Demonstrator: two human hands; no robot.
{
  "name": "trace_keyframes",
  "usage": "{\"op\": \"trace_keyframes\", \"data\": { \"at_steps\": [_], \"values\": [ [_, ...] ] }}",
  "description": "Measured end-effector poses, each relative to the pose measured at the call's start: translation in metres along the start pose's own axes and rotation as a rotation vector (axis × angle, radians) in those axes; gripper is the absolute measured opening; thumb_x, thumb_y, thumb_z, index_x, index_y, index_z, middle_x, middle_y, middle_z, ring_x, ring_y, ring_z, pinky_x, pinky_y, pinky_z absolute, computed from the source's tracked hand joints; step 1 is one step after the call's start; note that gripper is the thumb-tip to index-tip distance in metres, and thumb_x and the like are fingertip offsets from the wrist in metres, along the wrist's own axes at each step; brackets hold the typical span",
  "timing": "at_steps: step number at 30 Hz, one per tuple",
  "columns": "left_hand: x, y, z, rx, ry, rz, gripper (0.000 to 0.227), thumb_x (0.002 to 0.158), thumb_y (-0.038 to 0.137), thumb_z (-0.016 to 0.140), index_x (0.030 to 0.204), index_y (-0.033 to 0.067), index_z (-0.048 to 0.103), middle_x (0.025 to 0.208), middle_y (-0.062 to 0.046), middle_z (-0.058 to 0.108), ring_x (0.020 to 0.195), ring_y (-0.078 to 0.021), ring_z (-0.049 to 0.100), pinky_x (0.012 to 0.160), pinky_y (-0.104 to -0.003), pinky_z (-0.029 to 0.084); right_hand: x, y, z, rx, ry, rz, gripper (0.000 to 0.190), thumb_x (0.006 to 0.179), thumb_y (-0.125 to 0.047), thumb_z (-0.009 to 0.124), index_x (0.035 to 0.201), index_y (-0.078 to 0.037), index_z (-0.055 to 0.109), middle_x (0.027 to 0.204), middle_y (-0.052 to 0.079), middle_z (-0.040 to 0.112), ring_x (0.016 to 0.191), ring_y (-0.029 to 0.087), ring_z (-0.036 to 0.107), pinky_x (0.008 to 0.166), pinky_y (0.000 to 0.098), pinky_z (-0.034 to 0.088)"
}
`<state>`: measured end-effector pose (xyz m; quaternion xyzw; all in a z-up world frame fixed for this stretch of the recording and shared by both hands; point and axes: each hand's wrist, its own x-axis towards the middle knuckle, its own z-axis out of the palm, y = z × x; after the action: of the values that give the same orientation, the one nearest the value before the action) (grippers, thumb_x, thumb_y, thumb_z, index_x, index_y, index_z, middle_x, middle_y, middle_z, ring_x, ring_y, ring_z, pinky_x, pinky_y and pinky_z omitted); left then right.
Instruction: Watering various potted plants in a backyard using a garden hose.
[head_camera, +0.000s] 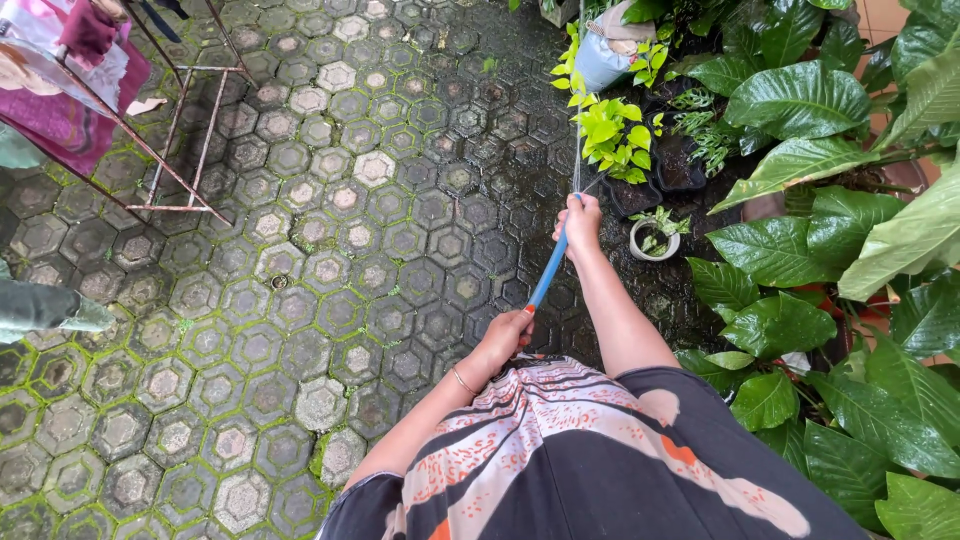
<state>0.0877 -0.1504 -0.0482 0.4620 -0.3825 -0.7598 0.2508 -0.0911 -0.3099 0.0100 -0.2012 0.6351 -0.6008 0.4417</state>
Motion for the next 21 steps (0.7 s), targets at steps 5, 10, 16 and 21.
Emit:
{"op": "trace_keyframes", "data": {
  "at_steps": [5, 10, 16, 21],
  "values": [
    [0.002, -0.005, -0.005, -0.011, 0.000, -0.011, 0.042, 0.102, 0.046, 0.052, 0.077, 0.0124, 0.058, 0.054, -0.002, 0.039, 0.040, -0.0088, 0.030, 0.037, -0.021, 0.022, 0.009, 0.019, -0.004, -0.031, 0.018, 0.023, 0.028, 0.102, -0.023, 0.051, 0.124, -0.006, 0.047, 0.061, 0.001, 0.045, 0.038, 0.012, 0.046, 0.028, 0.0289, 0.043],
    [-0.003, 0.003, -0.004, -0.005, -0.003, -0.006, 0.043, 0.102, 0.046, 0.052, 0.076, 0.0128, 0.058, 0.054, -0.002, 0.038, 0.039, -0.0083, 0.030, 0.037, -0.020, 0.022, 0.000, 0.005, 0.002, -0.021, 0.024, 0.010, 0.027, 0.102, -0.023, 0.050, 0.123, -0.006, 0.046, 0.061, 0.001, 0.043, 0.038, 0.011, 0.045, 0.028, 0.0285, 0.043],
    [-0.024, 0.031, -0.001, -0.014, -0.009, -0.012, 0.041, 0.103, 0.045, 0.049, 0.079, 0.0126, 0.057, 0.056, -0.001, 0.037, 0.041, -0.0060, 0.028, 0.039, -0.019, 0.020, 0.003, -0.001, 0.011, -0.037, -0.001, -0.028, 0.027, 0.102, -0.024, 0.051, 0.121, -0.006, 0.047, 0.061, 0.003, 0.044, 0.037, 0.013, 0.046, 0.028, 0.0299, 0.044],
    [-0.022, 0.027, -0.003, -0.014, -0.016, -0.039, 0.041, 0.102, 0.046, 0.051, 0.078, 0.0130, 0.057, 0.055, -0.001, 0.038, 0.040, -0.0079, 0.029, 0.038, -0.020, 0.021, 0.012, 0.015, 0.005, -0.030, 0.022, 0.000, 0.028, 0.102, -0.024, 0.050, 0.123, -0.006, 0.046, 0.061, 0.002, 0.044, 0.036, 0.012, 0.045, 0.028, 0.0301, 0.044]
  ]
}}
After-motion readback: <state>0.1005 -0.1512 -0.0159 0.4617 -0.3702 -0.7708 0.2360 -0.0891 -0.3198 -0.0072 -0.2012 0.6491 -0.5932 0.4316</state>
